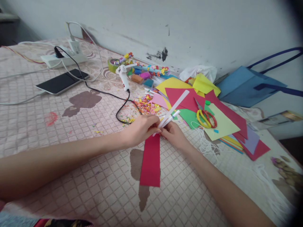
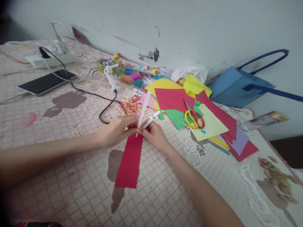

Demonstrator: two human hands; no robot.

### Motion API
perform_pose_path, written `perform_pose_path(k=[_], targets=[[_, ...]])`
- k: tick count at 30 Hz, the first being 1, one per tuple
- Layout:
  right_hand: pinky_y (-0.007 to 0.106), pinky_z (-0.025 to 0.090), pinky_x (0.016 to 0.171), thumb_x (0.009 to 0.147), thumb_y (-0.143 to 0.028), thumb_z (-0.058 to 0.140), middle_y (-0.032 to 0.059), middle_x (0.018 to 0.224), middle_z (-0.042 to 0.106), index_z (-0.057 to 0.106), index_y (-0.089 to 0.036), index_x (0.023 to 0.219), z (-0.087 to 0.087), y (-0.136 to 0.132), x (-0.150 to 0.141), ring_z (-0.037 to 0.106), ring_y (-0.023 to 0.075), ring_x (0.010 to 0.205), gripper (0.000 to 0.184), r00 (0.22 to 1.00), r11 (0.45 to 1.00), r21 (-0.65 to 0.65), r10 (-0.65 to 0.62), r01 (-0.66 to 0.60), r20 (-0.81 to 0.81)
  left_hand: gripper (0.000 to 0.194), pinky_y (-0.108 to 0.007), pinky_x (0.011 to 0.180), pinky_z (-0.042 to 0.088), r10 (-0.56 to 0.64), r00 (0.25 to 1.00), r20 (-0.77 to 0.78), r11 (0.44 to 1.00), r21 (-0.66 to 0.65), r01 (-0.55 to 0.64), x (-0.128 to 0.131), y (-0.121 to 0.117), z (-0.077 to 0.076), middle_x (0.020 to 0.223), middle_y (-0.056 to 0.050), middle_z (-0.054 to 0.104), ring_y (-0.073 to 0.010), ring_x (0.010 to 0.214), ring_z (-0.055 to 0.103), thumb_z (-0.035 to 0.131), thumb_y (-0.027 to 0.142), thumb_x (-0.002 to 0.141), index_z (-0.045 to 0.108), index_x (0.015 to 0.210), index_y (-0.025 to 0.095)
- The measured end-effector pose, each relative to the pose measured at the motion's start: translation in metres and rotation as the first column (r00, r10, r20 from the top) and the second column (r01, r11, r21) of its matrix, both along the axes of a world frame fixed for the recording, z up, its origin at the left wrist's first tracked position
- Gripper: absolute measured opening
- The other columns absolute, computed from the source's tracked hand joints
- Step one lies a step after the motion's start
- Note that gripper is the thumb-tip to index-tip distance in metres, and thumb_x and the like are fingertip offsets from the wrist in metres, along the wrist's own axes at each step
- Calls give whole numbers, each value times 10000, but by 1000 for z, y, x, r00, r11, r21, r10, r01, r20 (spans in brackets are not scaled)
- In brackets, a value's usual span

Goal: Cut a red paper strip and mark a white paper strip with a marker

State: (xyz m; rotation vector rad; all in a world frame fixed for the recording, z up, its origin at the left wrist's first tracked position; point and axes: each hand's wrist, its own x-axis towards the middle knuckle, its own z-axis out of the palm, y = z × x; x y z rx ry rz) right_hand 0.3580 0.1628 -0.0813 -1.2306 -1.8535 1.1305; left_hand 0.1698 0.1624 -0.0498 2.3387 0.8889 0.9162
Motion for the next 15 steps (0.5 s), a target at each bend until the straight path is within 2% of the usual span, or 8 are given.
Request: perform_pose_path(k=[6, 15], targets=[[245, 408, 598, 757, -244, 546, -1, 727, 535, 531, -171, 745, 11, 14, -2, 481, 122, 645, 75, 984, 985, 6, 174, -174, -45, 102, -204, 575, 357, 2, 1000, 11, 1000, 1, -2, 0, 0, 0, 669, 24, 536, -89, 598, 471, 614, 111, 811, 544, 739, 129], [235, 450, 605, 732, -190, 552, -28, 656, 528, 548, -173, 679, 24, 32, -6, 492, 113, 627, 56, 923, 921, -52, 384, -385, -29, 101, -206, 579, 364, -9, 1000, 9, 1000, 11, 9, 0, -1, -1, 682, 16, 544, -94, 602, 480, 613, 94, 812, 541, 749, 127]])
